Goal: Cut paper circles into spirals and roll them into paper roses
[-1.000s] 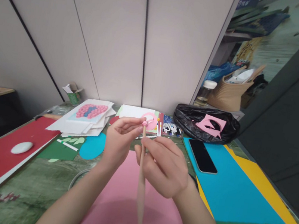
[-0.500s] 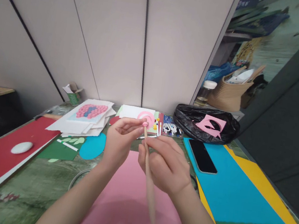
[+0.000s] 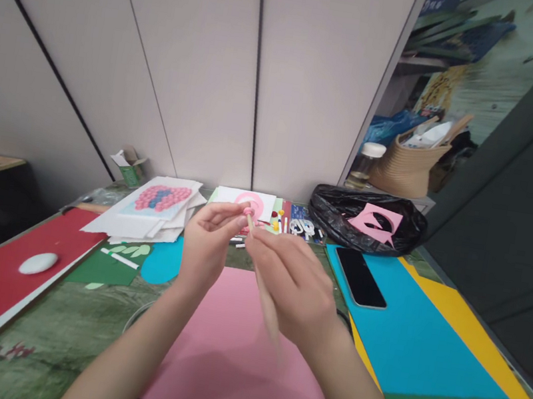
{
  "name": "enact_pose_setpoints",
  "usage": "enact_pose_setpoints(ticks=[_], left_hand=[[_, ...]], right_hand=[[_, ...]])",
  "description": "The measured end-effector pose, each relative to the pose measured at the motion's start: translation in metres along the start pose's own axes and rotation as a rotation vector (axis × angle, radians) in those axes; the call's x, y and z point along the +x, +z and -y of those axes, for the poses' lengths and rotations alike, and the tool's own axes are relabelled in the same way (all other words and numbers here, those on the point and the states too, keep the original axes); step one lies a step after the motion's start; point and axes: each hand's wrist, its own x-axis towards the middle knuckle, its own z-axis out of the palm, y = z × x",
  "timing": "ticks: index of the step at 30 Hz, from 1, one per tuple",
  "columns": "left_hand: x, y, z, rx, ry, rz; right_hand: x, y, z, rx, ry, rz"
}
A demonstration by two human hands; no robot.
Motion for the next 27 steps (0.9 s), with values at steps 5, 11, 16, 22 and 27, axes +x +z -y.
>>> enact_pose_setpoints(ticks=[5, 11, 16, 22, 27], left_hand=[[-0.003, 0.003, -0.003, 0.007, -0.011, 0.001], [-0.005, 0.004, -0.005, 0.027, -0.017, -0.004], [-0.006, 0.005, -0.005, 0.028, -0.055, 0.026], [-0.008, 0.005, -0.004, 0.055, -0.051, 0.060], [-0.008, 0.005, -0.003, 0.064, -0.054, 0.054]], right_hand=[[0.004, 0.000, 0.000, -0.023, -0.106, -0.028], [0.010, -0.001, 0.004, -0.074, -0.104, -0.046], [0.010, 0.001, 0.001, -0.115, -0.082, -0.066], [0.007, 0.002, -0.008, -0.169, -0.166, -0.060], [0.010, -0.001, -0.005, -0.199, -0.058, 0.051]])
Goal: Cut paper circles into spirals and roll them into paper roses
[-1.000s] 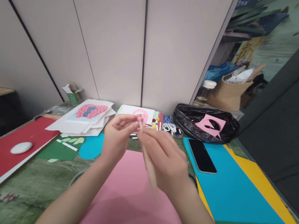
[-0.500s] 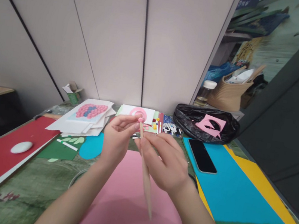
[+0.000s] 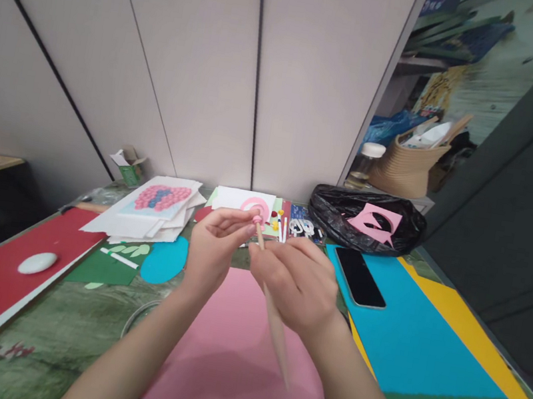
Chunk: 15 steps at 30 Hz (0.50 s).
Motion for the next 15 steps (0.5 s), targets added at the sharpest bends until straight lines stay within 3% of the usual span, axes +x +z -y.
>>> enact_pose_setpoints(ticks=[5, 10, 15], left_hand=[[-0.0001, -0.0003, 0.0009, 0.009, -0.006, -0.002], [0.0018, -0.0009, 0.0000, 0.004, 0.020, -0.033], [0.0034, -0.0020, -0.0021, -0.015, 0.048, -0.034]], right_hand=[[0.0001, -0.0020, 0.0014, 0.052, -0.002, -0.006], [-0.0053, -0.0019, 0.0028, 0.097, 0.153, -0.032], [-0.0082, -0.0038, 0.0015, 0.089, 0.108, 0.010]])
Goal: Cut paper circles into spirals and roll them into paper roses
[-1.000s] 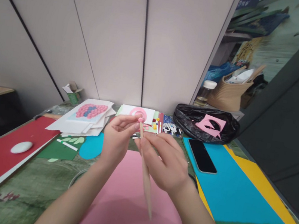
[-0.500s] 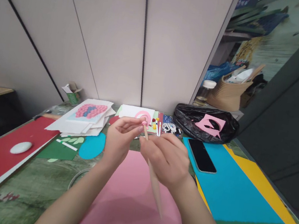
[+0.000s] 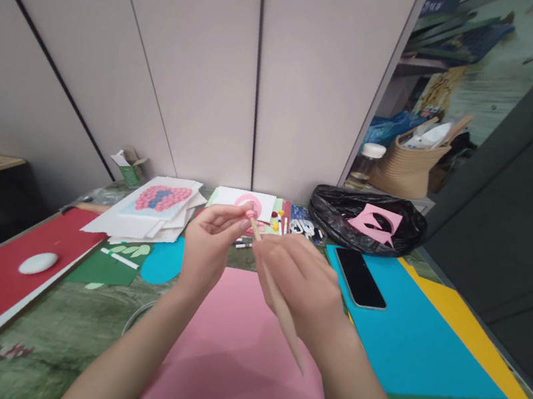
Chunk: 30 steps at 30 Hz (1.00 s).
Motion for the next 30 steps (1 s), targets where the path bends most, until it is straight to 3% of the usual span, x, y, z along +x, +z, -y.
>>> enact_pose_setpoints(ticks=[5, 8, 17, 27, 30], left_hand=[[-0.002, 0.002, -0.002, 0.007, -0.006, -0.007], [-0.003, 0.003, -0.002, 0.003, -0.013, -0.005], [-0.006, 0.005, -0.002, -0.007, -0.037, 0.011], [-0.008, 0.006, 0.003, 0.019, -0.048, 0.029], [-0.008, 0.006, 0.004, 0.021, -0.045, 0.028]], right_hand=[[0.008, -0.003, 0.001, -0.038, -0.017, 0.159], [0.013, -0.003, 0.002, -0.042, -0.047, 0.187], [0.012, 0.001, -0.001, -0.088, -0.207, -0.008], [0.004, 0.003, -0.001, -0.136, -0.090, -0.048], [0.006, 0.001, 0.004, -0.120, 0.005, -0.064]])
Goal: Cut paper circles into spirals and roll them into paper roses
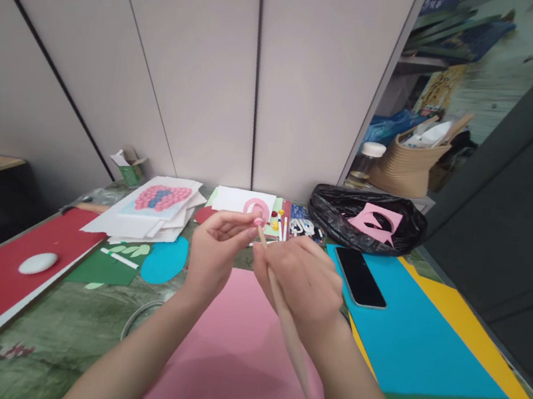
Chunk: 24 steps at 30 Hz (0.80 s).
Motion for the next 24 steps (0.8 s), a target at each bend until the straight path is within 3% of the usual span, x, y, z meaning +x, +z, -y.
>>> enact_pose_setpoints(ticks=[4, 15, 24], left_hand=[[0.002, -0.002, 0.001, -0.012, 0.015, -0.007], [0.006, -0.005, -0.001, -0.042, 0.066, -0.035], [0.004, -0.002, -0.003, -0.052, 0.056, -0.032]], right_hand=[[0.005, -0.003, 0.004, 0.086, 0.084, 0.045], [-0.012, -0.007, -0.007, 0.060, 0.010, 0.110], [-0.001, -0.009, -0.004, 0.084, -0.043, 0.113]])
